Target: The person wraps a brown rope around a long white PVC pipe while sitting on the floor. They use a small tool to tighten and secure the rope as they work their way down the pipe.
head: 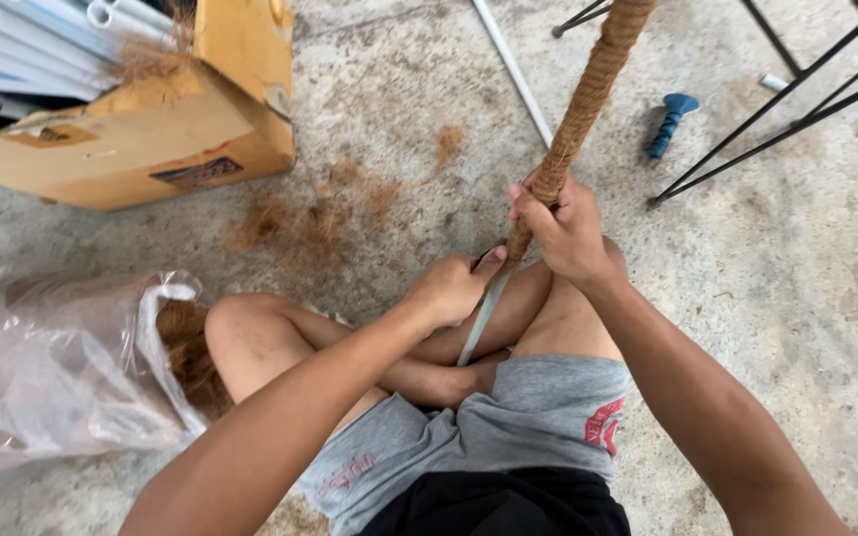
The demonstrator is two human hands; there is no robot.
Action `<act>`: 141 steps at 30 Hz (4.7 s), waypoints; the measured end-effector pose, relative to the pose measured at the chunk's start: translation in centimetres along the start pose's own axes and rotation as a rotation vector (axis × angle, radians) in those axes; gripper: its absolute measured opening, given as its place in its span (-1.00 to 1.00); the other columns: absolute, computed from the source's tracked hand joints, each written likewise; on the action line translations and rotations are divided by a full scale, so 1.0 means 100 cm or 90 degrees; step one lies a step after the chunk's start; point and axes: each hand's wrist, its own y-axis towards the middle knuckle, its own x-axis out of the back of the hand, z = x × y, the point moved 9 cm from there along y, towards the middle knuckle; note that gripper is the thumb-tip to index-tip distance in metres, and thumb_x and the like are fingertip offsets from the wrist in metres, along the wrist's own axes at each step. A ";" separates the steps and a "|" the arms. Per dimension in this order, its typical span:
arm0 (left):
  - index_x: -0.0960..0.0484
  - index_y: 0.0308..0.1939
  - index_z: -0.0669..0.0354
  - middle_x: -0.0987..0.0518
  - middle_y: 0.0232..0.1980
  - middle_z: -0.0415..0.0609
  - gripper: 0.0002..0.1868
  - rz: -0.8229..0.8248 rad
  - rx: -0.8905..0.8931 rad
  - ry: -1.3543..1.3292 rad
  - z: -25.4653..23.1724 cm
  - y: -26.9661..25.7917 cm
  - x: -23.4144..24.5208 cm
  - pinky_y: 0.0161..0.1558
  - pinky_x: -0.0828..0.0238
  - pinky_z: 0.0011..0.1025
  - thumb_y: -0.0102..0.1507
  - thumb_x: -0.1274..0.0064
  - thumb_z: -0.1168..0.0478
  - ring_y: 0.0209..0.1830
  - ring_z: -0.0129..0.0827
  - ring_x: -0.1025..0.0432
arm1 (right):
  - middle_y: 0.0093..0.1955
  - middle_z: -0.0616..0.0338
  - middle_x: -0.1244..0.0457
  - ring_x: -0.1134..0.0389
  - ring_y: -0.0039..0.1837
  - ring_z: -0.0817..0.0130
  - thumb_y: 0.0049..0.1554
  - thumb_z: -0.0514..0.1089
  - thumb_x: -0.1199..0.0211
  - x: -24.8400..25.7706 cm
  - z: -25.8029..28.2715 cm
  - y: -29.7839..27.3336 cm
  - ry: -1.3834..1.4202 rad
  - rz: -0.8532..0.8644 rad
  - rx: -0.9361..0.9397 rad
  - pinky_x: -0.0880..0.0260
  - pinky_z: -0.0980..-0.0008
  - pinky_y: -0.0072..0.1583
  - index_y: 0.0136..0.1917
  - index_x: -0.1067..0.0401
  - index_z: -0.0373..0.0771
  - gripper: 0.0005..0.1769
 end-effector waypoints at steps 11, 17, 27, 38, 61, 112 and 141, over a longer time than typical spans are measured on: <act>-0.70 -0.40 0.38 -0.61 -0.40 0.41 -0.25 -0.106 -0.140 0.106 -0.013 -0.002 0.022 -0.18 -0.51 0.05 0.38 0.20 -0.28 -0.29 0.23 -0.57 | -0.23 0.28 -0.29 -0.30 -0.16 0.57 0.33 -0.20 -0.24 -0.010 -0.002 0.006 0.054 -0.042 0.019 -0.31 0.47 -0.11 -0.06 -0.32 -0.28 -0.84; -0.72 -0.28 0.22 -0.64 -0.37 0.30 -0.35 -0.160 -0.199 0.236 -0.017 -0.010 0.027 -0.22 -0.53 0.07 0.37 0.20 -0.27 -0.31 0.21 -0.58 | -0.25 0.29 -0.27 -0.30 -0.18 0.57 0.31 -0.24 -0.21 -0.006 -0.016 0.007 0.080 -0.042 0.017 -0.30 0.48 -0.12 -0.04 -0.31 -0.27 -0.88; -0.72 -0.36 0.28 -0.66 -0.33 0.25 -0.44 -0.126 -0.143 0.257 -0.035 -0.031 0.017 -0.25 -0.56 0.01 0.34 0.11 -0.14 -0.30 0.15 -0.60 | -0.22 0.26 -0.26 -0.29 -0.18 0.55 0.36 -0.28 -0.16 0.013 -0.035 0.008 0.094 -0.092 0.037 -0.29 0.48 -0.13 -0.02 -0.27 -0.27 -0.90; -0.54 0.02 0.28 -0.56 -0.47 0.07 -0.68 -0.332 -0.313 -0.136 -0.022 -0.069 0.050 -0.45 -0.40 -0.21 0.45 0.04 0.05 -0.53 -0.13 -0.53 | -0.15 0.22 -0.27 -0.29 -0.14 0.52 0.38 -0.31 -0.14 0.013 -0.038 0.003 0.109 -0.075 0.056 -0.28 0.47 -0.09 0.01 -0.27 -0.28 -0.91; -0.39 -0.46 0.17 -0.34 -0.52 -0.24 -0.55 -0.377 -0.373 -0.643 0.061 -0.107 0.054 -0.44 -0.05 -0.53 0.52 0.07 0.09 -0.52 -0.63 -0.19 | -0.19 0.28 -0.19 -0.28 -0.17 0.56 0.35 -0.26 -0.17 -0.019 -0.017 0.006 0.120 0.034 0.046 -0.36 0.47 -0.11 -0.04 -0.25 -0.25 -0.86; -0.69 -0.26 0.21 -0.44 -0.61 -0.11 -0.52 -0.457 -0.141 -0.366 0.065 -0.099 0.080 -0.48 -0.23 -0.33 0.29 -0.07 -0.18 -0.59 -0.49 -0.27 | -0.36 0.25 -0.25 -0.25 -0.29 0.48 0.32 0.17 -0.19 -0.110 -0.137 0.096 -0.020 0.070 -0.070 -0.29 0.39 -0.22 -0.23 -0.42 -0.26 -0.51; -0.65 0.29 -0.15 -0.42 0.37 0.06 -0.56 -0.413 -0.132 -0.211 0.057 -0.032 0.008 0.29 -0.47 -0.22 0.36 -0.16 -0.11 0.23 -0.17 -0.42 | 0.29 0.15 -0.20 -0.27 0.32 0.43 0.32 -0.35 0.09 -0.118 -0.076 -0.083 0.518 0.265 -0.251 -0.32 0.38 0.40 0.54 -0.16 -0.22 -0.48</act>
